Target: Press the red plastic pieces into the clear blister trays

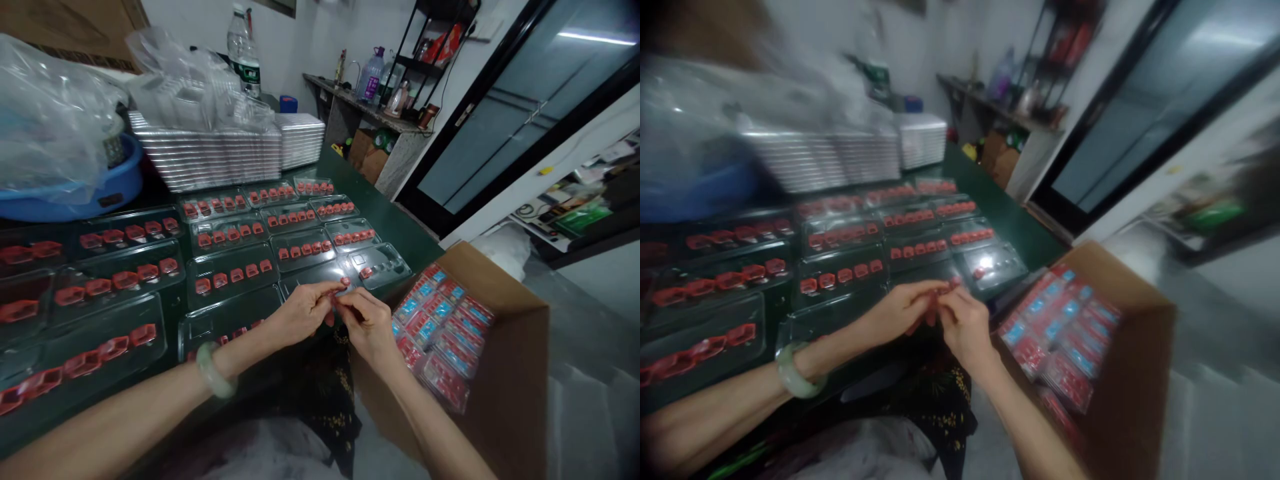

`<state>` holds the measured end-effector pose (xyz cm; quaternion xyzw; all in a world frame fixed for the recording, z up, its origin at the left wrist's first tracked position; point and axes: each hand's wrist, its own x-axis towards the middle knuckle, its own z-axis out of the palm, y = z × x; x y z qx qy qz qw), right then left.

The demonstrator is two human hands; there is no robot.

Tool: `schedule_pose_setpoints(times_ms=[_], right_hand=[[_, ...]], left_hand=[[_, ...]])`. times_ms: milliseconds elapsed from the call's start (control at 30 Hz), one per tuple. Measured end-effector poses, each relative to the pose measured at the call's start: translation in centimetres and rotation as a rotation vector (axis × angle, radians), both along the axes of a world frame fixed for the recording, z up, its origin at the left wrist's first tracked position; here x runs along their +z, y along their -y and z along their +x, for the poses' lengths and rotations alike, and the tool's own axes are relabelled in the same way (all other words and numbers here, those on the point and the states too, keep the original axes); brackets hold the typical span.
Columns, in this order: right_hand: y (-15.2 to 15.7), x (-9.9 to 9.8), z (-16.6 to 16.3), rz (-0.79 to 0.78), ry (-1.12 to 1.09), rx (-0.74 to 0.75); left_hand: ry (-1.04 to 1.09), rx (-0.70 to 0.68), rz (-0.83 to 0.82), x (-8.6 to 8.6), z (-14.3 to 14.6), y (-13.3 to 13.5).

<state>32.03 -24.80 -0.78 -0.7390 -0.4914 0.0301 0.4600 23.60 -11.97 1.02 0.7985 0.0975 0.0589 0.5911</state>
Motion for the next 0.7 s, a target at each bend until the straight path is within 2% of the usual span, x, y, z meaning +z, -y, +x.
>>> schedule_pose_setpoints(times_ms=[133,233,400,600,700], right_hand=[[-0.21,-0.34,-0.13,-0.052,0.096,-0.072],[-0.51,-0.59,-0.02,-0.035,0.075,-0.107],[-0.76,-0.58,0.36,0.044,-0.282,-0.115],[-0.83,-0.56,0.32,0.13,-0.697,-0.041],[-0.87,-0.97,0.31,0.179,-0.851,-0.012]], left_hand=[[0.027,0.009,0.002,0.39,-0.05,0.37],[0.032,0.0,-0.037,0.84,-0.06,0.45],[-0.043,-0.003,-0.236,0.91,-0.01,0.09],[-0.137,0.106,-0.731,0.24,0.3,0.08],[-0.117,0.115,-0.832,0.24,0.36,0.54]])
